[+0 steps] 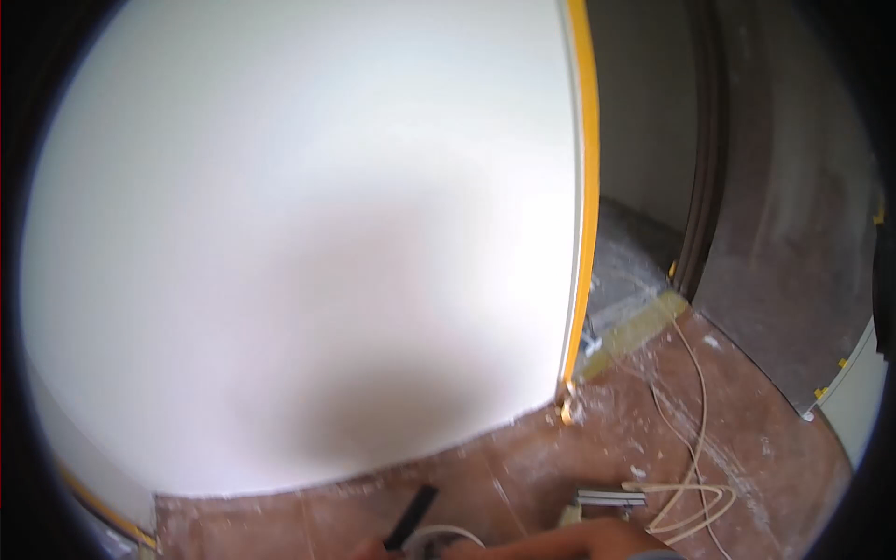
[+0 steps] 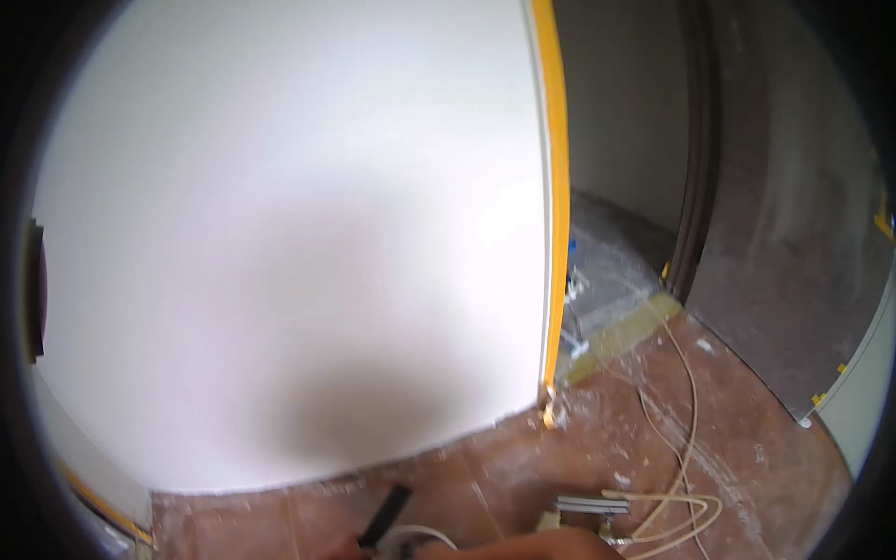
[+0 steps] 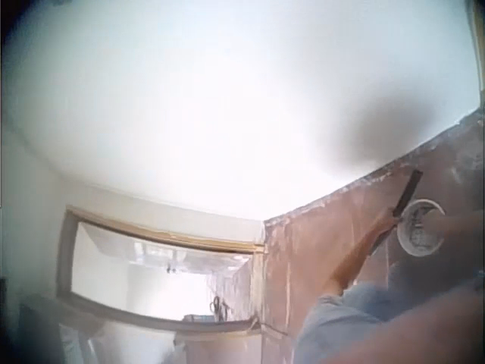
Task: Installing baseboard or trim using a pneumatic nail gun and adhesive.
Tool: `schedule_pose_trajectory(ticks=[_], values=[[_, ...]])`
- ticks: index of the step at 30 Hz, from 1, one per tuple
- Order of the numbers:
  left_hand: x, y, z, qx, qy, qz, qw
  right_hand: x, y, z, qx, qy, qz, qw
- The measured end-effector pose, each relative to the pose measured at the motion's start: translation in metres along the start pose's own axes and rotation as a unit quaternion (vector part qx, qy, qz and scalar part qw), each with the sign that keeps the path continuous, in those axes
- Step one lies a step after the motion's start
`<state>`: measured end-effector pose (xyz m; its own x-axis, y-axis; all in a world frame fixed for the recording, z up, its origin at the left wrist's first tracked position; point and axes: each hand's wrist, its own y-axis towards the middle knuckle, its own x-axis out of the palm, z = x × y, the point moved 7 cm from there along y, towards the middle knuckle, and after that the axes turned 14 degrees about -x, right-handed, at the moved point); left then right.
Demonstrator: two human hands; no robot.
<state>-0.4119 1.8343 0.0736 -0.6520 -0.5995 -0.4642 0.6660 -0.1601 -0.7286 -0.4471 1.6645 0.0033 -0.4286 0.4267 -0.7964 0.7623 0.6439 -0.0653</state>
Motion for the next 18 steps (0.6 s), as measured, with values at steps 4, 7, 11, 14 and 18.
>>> schedule_pose_trajectory(ticks=[4,7,11,14,18], values=[[0.006,0.043,-0.045,0.071,-0.028,0.001,0.997,-0.031,-0.026,-0.065,-0.137,-0.12,-0.156,0.971],[0.002,0.024,-0.027,0.117,-0.049,0.024,0.992,-0.031,-0.022,-0.063,-0.166,-0.159,-0.221,0.948],[0.001,0.033,-0.028,0.112,0.003,0.023,0.993,-0.02,-0.011,-0.042,-0.148,-0.137,-0.205,0.958],[-0.012,0.015,-0.001,0.037,0.111,0.043,0.992,-0.025,-0.013,-0.023,-0.108,-0.037,-0.131,0.985],[-0.03,0.052,-0.047,0.038,-0.008,-0.027,0.999,-0.116,-0.076,-0.023,-0.046,0.19,0.124,0.973]])
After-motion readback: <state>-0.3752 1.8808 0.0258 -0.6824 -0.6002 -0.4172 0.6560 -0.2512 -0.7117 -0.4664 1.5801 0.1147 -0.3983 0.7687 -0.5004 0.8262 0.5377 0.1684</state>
